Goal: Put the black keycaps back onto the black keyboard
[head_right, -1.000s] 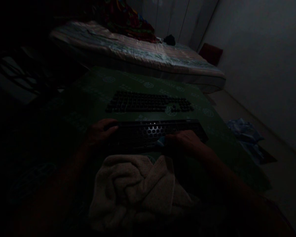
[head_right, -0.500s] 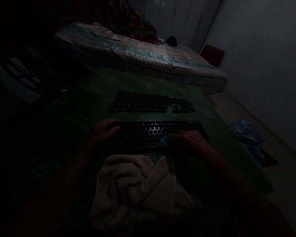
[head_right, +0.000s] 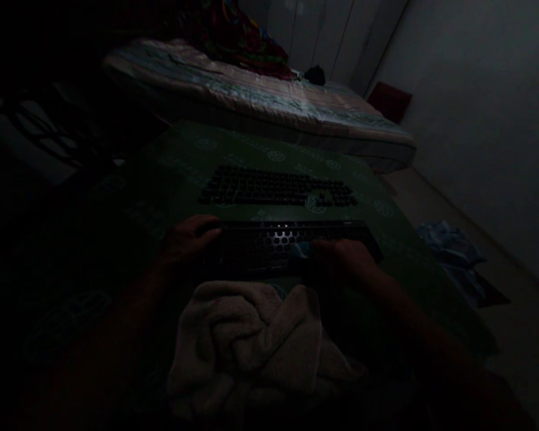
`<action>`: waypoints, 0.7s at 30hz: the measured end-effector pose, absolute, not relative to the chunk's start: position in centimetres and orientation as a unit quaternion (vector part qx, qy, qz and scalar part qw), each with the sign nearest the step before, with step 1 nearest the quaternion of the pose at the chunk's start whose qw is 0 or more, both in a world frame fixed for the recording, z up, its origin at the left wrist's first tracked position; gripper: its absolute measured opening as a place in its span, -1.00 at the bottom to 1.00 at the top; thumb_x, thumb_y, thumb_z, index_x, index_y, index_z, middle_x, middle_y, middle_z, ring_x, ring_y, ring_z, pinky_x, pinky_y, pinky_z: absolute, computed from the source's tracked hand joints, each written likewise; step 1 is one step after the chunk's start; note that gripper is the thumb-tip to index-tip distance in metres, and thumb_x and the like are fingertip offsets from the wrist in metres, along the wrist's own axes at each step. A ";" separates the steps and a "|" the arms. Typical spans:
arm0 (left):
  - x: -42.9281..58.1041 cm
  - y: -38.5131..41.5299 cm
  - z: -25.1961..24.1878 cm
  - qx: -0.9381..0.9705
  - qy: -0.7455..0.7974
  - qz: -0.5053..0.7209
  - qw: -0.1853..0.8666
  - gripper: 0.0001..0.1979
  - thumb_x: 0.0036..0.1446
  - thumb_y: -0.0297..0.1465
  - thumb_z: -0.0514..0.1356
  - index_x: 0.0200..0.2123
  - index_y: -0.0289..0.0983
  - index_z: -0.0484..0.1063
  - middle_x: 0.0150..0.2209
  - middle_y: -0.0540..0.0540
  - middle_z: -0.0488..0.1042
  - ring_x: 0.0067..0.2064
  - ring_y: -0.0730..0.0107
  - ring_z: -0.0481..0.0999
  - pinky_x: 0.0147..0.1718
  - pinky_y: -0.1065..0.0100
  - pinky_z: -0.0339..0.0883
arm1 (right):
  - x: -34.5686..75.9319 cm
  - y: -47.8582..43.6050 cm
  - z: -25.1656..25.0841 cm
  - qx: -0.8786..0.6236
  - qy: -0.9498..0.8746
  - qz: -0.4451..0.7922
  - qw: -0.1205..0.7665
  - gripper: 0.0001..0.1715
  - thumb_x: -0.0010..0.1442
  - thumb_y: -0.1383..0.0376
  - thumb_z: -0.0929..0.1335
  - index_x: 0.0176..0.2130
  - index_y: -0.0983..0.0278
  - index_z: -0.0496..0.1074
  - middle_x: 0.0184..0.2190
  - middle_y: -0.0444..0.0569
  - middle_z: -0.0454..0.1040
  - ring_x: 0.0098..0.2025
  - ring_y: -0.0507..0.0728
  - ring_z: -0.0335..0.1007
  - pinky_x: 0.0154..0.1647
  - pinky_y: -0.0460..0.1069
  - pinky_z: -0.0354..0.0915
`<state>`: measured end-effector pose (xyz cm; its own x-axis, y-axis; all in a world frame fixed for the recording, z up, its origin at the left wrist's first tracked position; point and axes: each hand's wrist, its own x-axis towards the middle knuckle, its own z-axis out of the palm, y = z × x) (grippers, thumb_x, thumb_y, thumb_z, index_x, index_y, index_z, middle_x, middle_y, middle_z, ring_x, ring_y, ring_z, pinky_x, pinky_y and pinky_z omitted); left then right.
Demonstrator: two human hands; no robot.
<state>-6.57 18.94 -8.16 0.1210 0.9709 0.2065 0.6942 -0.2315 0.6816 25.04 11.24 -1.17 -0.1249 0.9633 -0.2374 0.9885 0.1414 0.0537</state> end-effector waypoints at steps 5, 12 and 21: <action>-6.4 18.8 -7.9 0.718 0.583 0.316 0.210 -0.62 -0.02 -0.20 0.06 -0.17 -0.23 0.43 -0.08 -0.06 0.45 -0.07 0.26 0.41 -0.02 0.31 0.25 | 21.9 12.4 -1.0 0.702 0.695 -0.087 0.126 -0.56 0.22 0.14 0.11 0.03 0.14 0.28 -0.18 0.02 0.49 -0.23 0.17 0.42 -0.42 -0.07 0.17; -6.8 19.2 -8.5 0.722 0.575 0.319 0.214 -0.62 -0.02 -0.19 0.07 -0.15 -0.22 0.42 -0.08 -0.07 0.44 -0.07 0.25 0.41 -0.03 0.30 0.26 | 19.8 12.4 -0.3 0.676 0.711 -0.060 0.184 -0.64 0.21 0.20 0.12 -0.11 0.22 0.36 -0.28 0.11 0.50 -0.26 0.20 0.45 -0.40 -0.03 0.22; -6.6 18.9 -8.3 0.722 0.567 0.330 0.220 -0.63 -0.02 -0.21 0.07 -0.17 -0.24 0.43 -0.08 -0.08 0.44 -0.08 0.27 0.42 -0.03 0.31 0.26 | 17.9 10.8 0.1 0.652 0.724 -0.039 0.222 -0.67 0.18 0.30 0.14 -0.15 0.30 0.37 -0.33 0.16 0.50 -0.26 0.23 0.45 -0.39 -0.02 0.25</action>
